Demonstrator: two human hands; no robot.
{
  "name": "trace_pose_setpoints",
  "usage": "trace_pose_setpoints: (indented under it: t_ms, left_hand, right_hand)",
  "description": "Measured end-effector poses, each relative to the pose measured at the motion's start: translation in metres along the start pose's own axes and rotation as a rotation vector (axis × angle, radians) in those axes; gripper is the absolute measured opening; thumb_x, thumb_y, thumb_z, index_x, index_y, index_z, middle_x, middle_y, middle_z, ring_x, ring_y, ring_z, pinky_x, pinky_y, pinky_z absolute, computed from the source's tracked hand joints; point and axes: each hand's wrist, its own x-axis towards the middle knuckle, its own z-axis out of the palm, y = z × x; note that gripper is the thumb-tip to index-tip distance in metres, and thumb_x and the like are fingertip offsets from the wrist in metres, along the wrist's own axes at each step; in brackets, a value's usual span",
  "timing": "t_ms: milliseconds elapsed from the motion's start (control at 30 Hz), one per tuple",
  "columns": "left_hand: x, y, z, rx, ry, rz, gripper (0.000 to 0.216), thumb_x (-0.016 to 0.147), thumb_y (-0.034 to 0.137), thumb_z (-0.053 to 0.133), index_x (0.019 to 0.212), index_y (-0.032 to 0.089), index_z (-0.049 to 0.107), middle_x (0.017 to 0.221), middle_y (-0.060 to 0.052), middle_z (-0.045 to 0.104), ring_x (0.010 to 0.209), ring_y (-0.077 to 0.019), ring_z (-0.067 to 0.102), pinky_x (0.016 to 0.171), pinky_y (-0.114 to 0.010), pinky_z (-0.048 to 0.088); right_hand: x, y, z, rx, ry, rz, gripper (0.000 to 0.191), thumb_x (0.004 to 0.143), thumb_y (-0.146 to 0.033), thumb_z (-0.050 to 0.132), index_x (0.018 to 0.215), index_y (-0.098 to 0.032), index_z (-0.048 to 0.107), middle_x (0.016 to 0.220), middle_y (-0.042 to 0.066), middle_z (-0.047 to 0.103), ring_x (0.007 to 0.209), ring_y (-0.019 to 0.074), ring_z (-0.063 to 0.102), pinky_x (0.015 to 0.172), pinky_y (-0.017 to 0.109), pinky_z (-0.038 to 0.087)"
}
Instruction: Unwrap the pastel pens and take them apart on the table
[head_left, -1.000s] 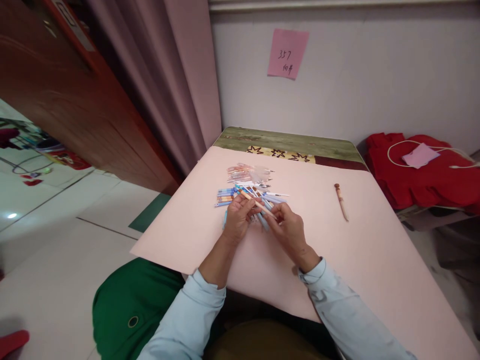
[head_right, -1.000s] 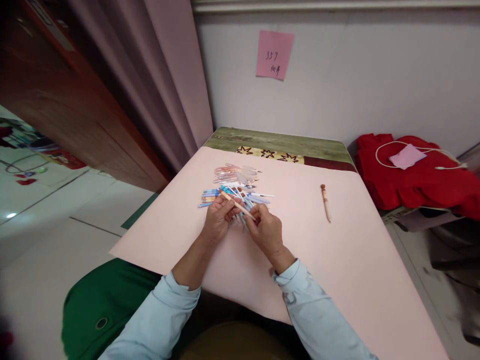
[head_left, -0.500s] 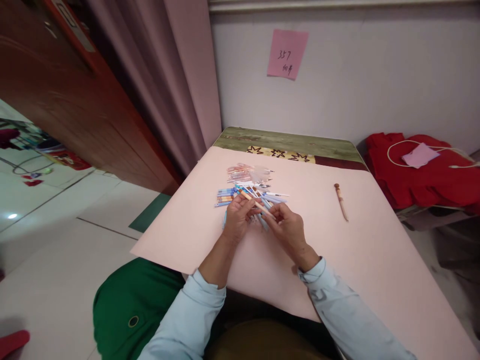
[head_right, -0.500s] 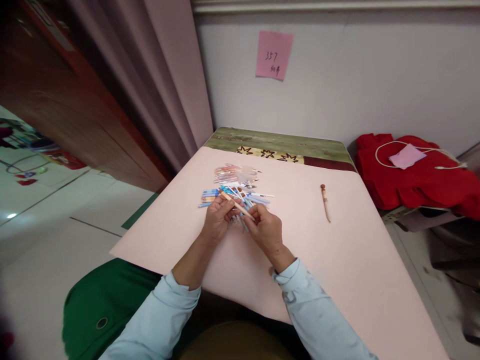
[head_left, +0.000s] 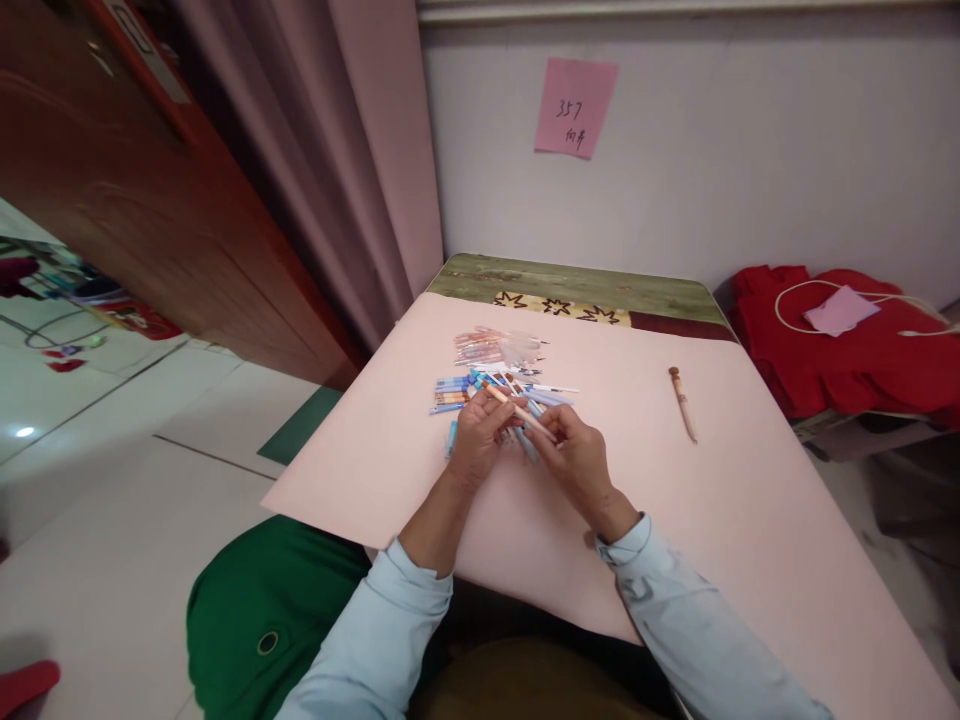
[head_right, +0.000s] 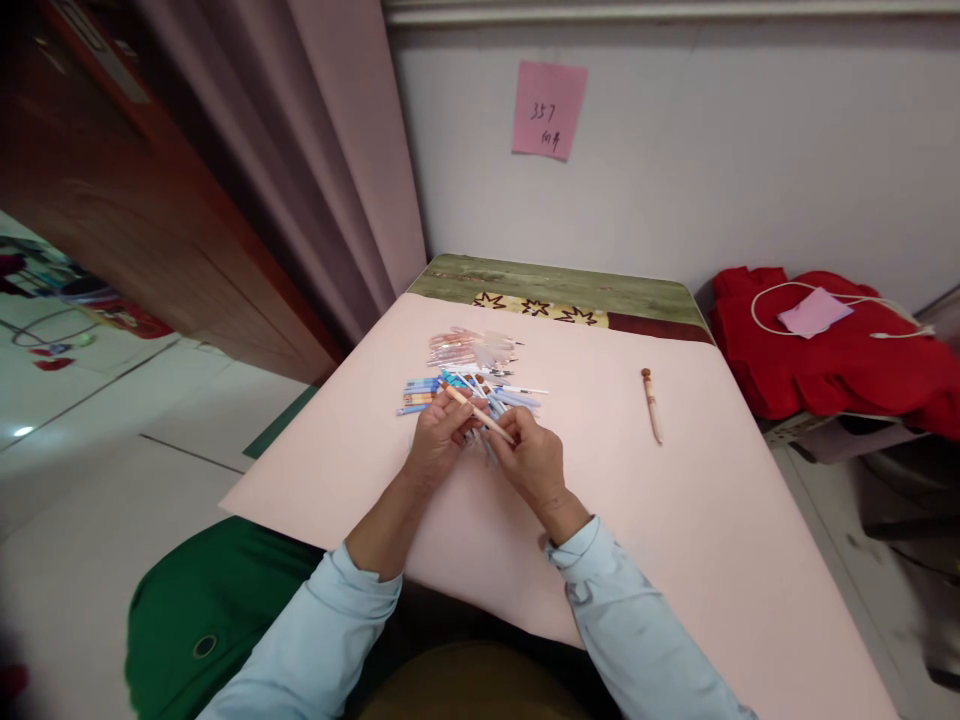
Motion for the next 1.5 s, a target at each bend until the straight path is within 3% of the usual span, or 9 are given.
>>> trace_pose_setpoints:
  t_ms: [300, 500, 633, 1000, 1100, 1233, 1333, 1500]
  left_hand:
    - [0.0, 0.0, 0.001, 0.015, 0.002, -0.01, 0.037, 0.069, 0.024, 0.08, 0.097, 0.015, 0.06, 0.086, -0.007, 0.074, 0.072, -0.0136, 0.067, 0.072, -0.026, 0.05]
    - [0.001, -0.001, 0.0, 0.016, 0.018, 0.003, 0.038, 0.067, 0.024, 0.081, 0.098, 0.015, 0.059, 0.086, -0.006, 0.074, 0.072, -0.0132, 0.067, 0.072, -0.025, 0.049]
    - [0.001, -0.002, 0.0, 0.024, -0.002, 0.009, 0.037, 0.068, 0.024, 0.08, 0.096, 0.015, 0.059, 0.084, -0.006, 0.074, 0.075, -0.0144, 0.067, 0.076, -0.026, 0.048]
    - [0.0, 0.0, -0.001, 0.036, -0.035, -0.023, 0.037, 0.068, 0.026, 0.08, 0.095, 0.016, 0.056, 0.082, -0.006, 0.074, 0.067, -0.014, 0.066, 0.069, -0.026, 0.048]
    - [0.002, 0.001, -0.002, 0.01, 0.028, 0.004, 0.037, 0.067, 0.026, 0.081, 0.093, 0.016, 0.057, 0.082, -0.005, 0.074, 0.069, -0.0136, 0.066, 0.068, -0.025, 0.048]
    - [0.003, 0.004, -0.001, -0.034, 0.101, 0.046, 0.037, 0.066, 0.026, 0.081, 0.092, 0.016, 0.058, 0.082, -0.004, 0.074, 0.071, -0.0132, 0.067, 0.067, -0.024, 0.048]
    - [0.001, 0.004, 0.002, 0.001, 0.1, 0.052, 0.038, 0.065, 0.025, 0.082, 0.093, 0.015, 0.058, 0.08, -0.004, 0.074, 0.065, -0.0116, 0.065, 0.064, -0.023, 0.046]
    - [0.0, 0.002, 0.004, 0.052, 0.078, 0.042, 0.039, 0.064, 0.025, 0.083, 0.091, 0.016, 0.056, 0.074, -0.003, 0.074, 0.057, -0.0094, 0.06, 0.059, -0.021, 0.044]
  right_hand:
    - [0.0, -0.002, -0.003, -0.021, -0.116, 0.022, 0.044, 0.096, -0.046, 0.042, 0.063, -0.021, 0.059, 0.054, -0.001, 0.061, 0.049, 0.0106, 0.053, 0.054, 0.022, 0.035]
    - [0.0, 0.0, -0.001, -0.031, -0.011, 0.006, 0.031, 0.081, -0.051, 0.066, 0.093, -0.022, 0.066, 0.062, -0.004, 0.063, 0.054, 0.0113, 0.054, 0.055, 0.021, 0.036]
    - [-0.001, 0.0, -0.001, -0.026, -0.007, 0.011, 0.028, 0.085, -0.047, 0.061, 0.078, -0.021, 0.064, 0.06, -0.003, 0.063, 0.052, 0.0103, 0.052, 0.054, 0.021, 0.035]
    - [-0.001, -0.006, -0.006, 0.036, -0.144, 0.045, 0.041, 0.092, -0.048, 0.049, 0.065, -0.021, 0.064, 0.054, -0.001, 0.063, 0.047, 0.0104, 0.053, 0.052, 0.021, 0.037]
    - [-0.001, -0.002, -0.005, 0.167, -0.144, 0.073, 0.046, 0.096, -0.051, 0.04, 0.077, -0.021, 0.07, 0.058, 0.0, 0.065, 0.053, 0.0119, 0.059, 0.058, 0.022, 0.043]
    - [0.001, 0.004, -0.004, 0.359, 0.018, 0.158, 0.056, 0.1, -0.051, 0.024, 0.099, -0.018, 0.069, 0.067, 0.002, 0.068, 0.06, 0.0131, 0.063, 0.064, 0.024, 0.049]
    - [0.002, 0.004, -0.004, 0.319, 0.061, 0.131, 0.051, 0.098, -0.053, 0.033, 0.088, -0.018, 0.069, 0.066, 0.001, 0.066, 0.06, 0.0126, 0.061, 0.062, 0.023, 0.047]
    - [0.0, -0.004, -0.003, 0.058, 0.009, -0.024, 0.03, 0.081, -0.05, 0.066, 0.081, -0.02, 0.07, 0.063, -0.002, 0.065, 0.056, 0.0109, 0.057, 0.057, 0.021, 0.042]
